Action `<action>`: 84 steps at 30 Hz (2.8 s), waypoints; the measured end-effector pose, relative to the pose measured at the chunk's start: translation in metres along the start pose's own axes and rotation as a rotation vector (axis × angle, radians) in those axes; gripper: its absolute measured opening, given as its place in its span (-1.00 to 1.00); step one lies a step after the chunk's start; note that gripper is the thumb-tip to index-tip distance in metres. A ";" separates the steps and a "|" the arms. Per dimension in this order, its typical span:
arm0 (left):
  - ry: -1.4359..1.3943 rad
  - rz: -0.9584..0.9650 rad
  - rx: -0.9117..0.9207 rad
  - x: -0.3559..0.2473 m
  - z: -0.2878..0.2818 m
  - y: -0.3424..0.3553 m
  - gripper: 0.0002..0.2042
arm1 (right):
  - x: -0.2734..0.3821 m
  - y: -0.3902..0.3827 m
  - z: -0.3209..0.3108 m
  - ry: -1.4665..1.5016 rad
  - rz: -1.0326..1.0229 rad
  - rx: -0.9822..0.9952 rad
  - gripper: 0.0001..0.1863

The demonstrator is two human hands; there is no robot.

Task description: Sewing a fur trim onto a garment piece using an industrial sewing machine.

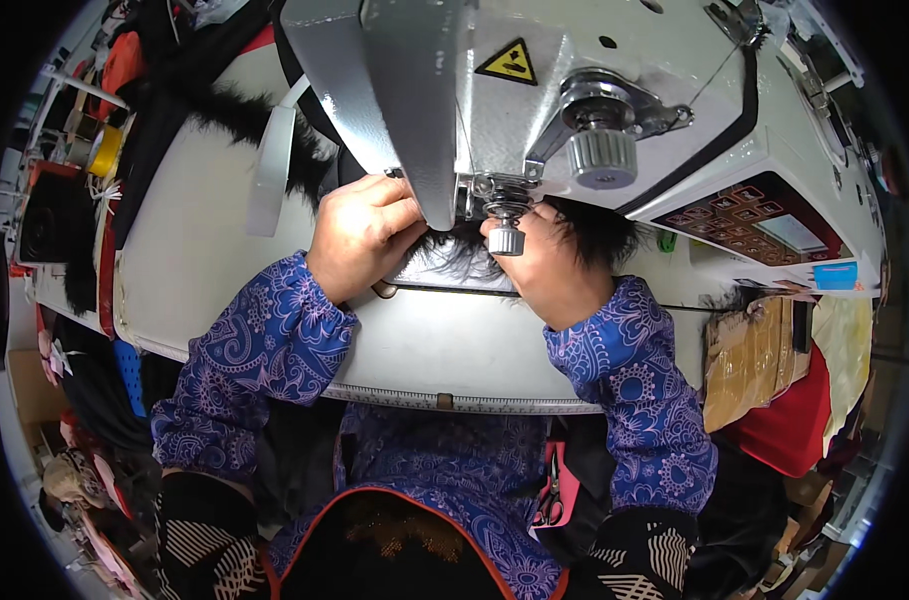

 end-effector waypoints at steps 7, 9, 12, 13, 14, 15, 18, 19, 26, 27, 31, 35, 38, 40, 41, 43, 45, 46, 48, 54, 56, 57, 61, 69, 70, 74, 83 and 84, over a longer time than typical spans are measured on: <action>0.011 0.161 -0.009 -0.005 -0.011 0.002 -0.84 | 0.006 0.004 0.000 0.048 -0.035 0.065 -0.85; 0.013 0.179 0.016 -0.001 -0.005 -0.003 -0.83 | 0.005 0.004 0.002 0.080 0.010 0.105 -0.85; 0.022 0.206 0.060 0.004 0.002 -0.010 -0.81 | 0.004 0.001 0.001 0.038 -0.025 0.085 -0.84; 0.030 0.213 0.080 0.005 0.005 -0.011 -0.81 | 0.004 0.001 0.001 0.039 -0.023 0.085 -0.84; 0.029 0.214 0.081 0.005 0.006 -0.011 -0.81 | 0.005 0.001 0.000 0.026 -0.039 0.086 -0.83; 0.055 0.241 0.064 0.003 0.005 -0.011 -0.79 | 0.007 0.002 0.000 0.016 -0.060 0.086 -0.82; 0.093 0.265 0.086 -0.004 0.004 -0.008 -0.76 | 0.016 0.008 -0.009 0.151 -0.164 0.035 -0.82; 0.101 0.262 0.125 -0.006 0.006 -0.006 -0.75 | 0.015 0.008 -0.008 0.152 -0.164 0.037 -0.82; 0.011 0.260 0.085 -0.003 0.006 -0.008 -0.72 | 0.015 0.004 -0.003 0.137 -0.221 0.032 -0.74; 0.006 0.244 0.053 0.000 0.006 -0.008 -0.63 | 0.015 0.006 -0.002 0.136 -0.221 0.033 -0.74; 0.049 0.178 0.015 0.009 0.005 -0.002 -0.72 | 0.021 0.014 -0.002 -0.042 -0.291 -0.007 -0.74; 0.005 0.056 -0.013 0.018 0.008 0.001 -0.76 | -0.001 0.013 0.006 0.141 -0.069 -0.045 -0.74; 0.069 0.123 -0.031 0.014 0.006 0.007 -0.77 | -0.021 0.006 0.014 0.216 0.074 -0.101 -0.75; 0.139 0.181 -0.030 0.011 0.005 0.008 -0.77 | -0.027 0.003 0.017 0.158 0.059 -0.136 -0.76; 0.158 0.195 -0.042 0.011 0.004 0.008 -0.77 | -0.028 0.002 0.018 0.157 0.060 -0.136 -0.76; 0.176 0.208 -0.056 0.011 0.006 0.008 -0.78 | -0.029 0.001 0.019 0.111 0.055 -0.113 -0.75; 0.121 0.147 -0.103 0.017 0.006 0.007 -0.80 | -0.029 0.002 0.019 0.071 0.039 -0.097 -0.75; 0.121 0.146 -0.103 0.018 0.006 0.005 -0.80 | -0.028 0.002 0.020 0.034 0.024 -0.082 -0.74; 0.021 0.055 0.042 0.026 0.014 0.002 -0.93 | -0.026 0.004 0.019 0.024 0.010 -0.076 -0.74; 0.101 0.068 0.115 0.018 0.009 0.011 -0.93 | -0.030 0.002 0.021 -0.002 0.000 -0.087 -0.74; 0.132 0.084 0.098 0.017 0.008 0.012 -0.93 | -0.029 0.003 0.020 -0.009 0.001 -0.088 -0.74; 0.163 0.101 0.077 0.015 0.007 0.013 -0.92 | -0.026 0.005 0.018 -0.013 -0.021 -0.081 -0.74; 0.167 0.028 0.083 0.021 0.013 0.012 -0.92 | -0.028 0.007 0.016 0.068 0.016 -0.096 -0.73; 0.218 -0.010 -0.132 0.056 -0.009 -0.001 -0.84 | -0.037 0.005 0.022 0.144 0.071 -0.115 -0.75; 0.197 -0.041 -0.116 0.065 -0.009 -0.004 -0.82 | -0.038 0.005 0.022 0.172 0.093 -0.125 -0.75; -0.032 -0.139 0.001 0.053 -0.003 -0.015 -0.81 | -0.049 -0.010 0.014 -0.009 0.021 0.081 -0.73; 0.048 0.120 0.024 0.002 -0.011 -0.010 -0.74 | 0.020 0.007 -0.013 0.097 -0.231 0.042 -0.72; 0.042 0.120 0.028 0.003 -0.010 -0.009 -0.74 | 0.025 0.009 -0.010 0.014 -0.274 0.054 -0.72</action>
Point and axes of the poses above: each hand's wrist, its own y-axis towards the middle knuckle, its own z-axis out of the palm, x = y × z, the point moved 7 cm from there along y, towards the middle knuckle, and after that the axes turned 9 degrees about y, right-handed, at the moved point
